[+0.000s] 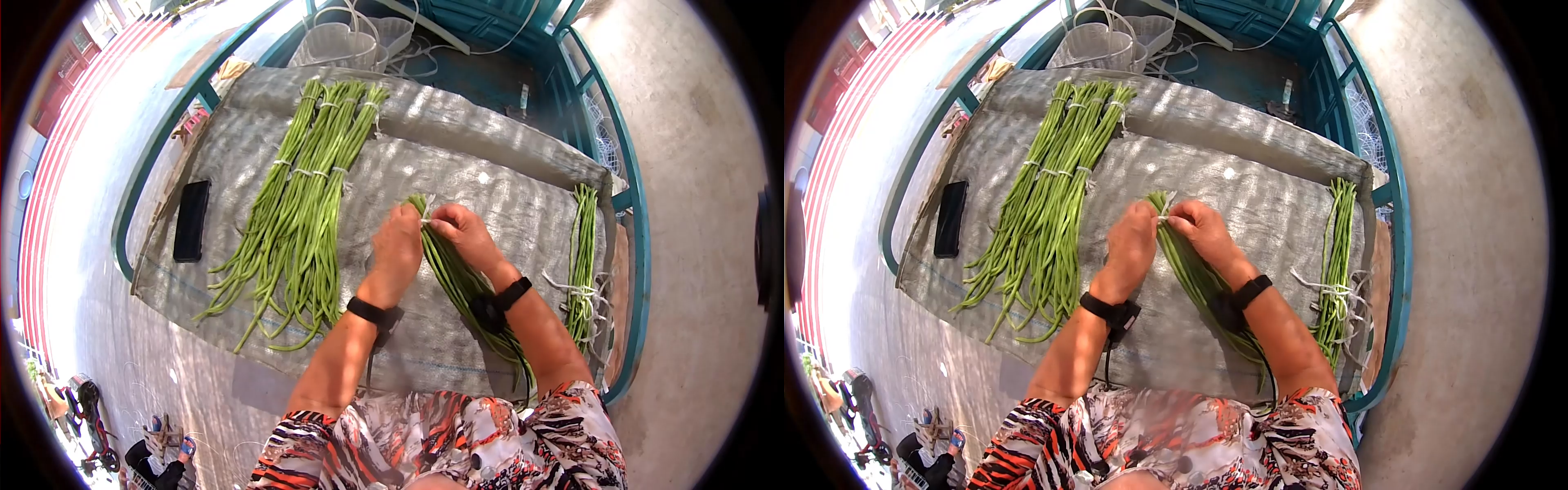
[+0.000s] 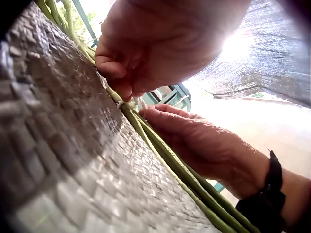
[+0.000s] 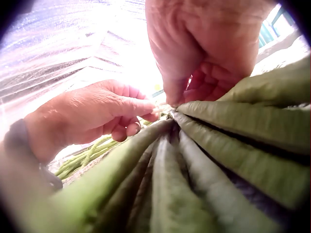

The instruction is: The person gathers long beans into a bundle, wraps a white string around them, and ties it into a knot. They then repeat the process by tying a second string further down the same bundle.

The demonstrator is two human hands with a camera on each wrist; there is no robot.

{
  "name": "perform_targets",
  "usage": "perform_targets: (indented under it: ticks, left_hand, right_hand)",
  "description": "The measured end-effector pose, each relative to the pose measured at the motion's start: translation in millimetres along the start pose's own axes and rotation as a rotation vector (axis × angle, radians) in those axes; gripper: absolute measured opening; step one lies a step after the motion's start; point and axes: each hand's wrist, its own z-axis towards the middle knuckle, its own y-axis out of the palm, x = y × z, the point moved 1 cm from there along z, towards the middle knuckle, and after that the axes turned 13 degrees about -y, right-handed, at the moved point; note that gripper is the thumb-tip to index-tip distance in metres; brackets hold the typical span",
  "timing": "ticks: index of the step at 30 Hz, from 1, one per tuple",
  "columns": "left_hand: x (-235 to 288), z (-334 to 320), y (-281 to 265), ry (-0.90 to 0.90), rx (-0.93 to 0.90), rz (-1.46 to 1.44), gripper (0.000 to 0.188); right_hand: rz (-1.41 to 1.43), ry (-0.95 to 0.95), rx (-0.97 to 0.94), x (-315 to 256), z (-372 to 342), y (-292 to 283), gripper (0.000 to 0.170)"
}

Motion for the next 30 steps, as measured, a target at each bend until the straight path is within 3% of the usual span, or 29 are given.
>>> perform_targets:
  ticks: [4, 10, 15, 18, 21, 27, 30]
  left_hand:
    - [-1.7, -2.8, 3.8, 0.003, 0.013, -0.020, 0.014]
    - [-5.3, -15.0, 5.1, 0.079, -0.017, -0.183, 0.012]
    - [-14.7, -12.1, 11.9, 0.024, -0.071, -0.251, 0.011]
    - [-4.9, -17.4, 9.0, -0.099, 0.019, -0.209, 0.016]
    - [-3.5, -16.0, 3.4, -0.139, -0.137, -0.095, 0.018]
    - [-4.1, -13.8, 2.6, -0.026, -0.102, -0.088, 0.019]
    - [-3.4, -10.7, 3.9, -0.056, -0.185, -0.015, 0.021]
  right_hand:
    - [-0.022, 0.016, 0.014, -6.7, 0.9, -3.1, 0.015]
    - [-0.275, -0.043, 0.138, -1.8, 12.8, 0.2, 0.012]
    - [-0.295, 0.017, 0.031, 12.0, 22.7, 1.6, 0.013]
    - [-0.301, -0.002, 0.024, 8.2, 19.5, 4.2, 0.014]
    - [-0.272, -0.020, 0.072, 9.1, 15.7, 5.4, 0.015]
    - [-0.355, 0.007, 0.079, 11.7, 16.8, 5.9, 0.016]
    - [-0.410, 0.016, 0.099, 16.9, 21.6, 8.4, 0.017]
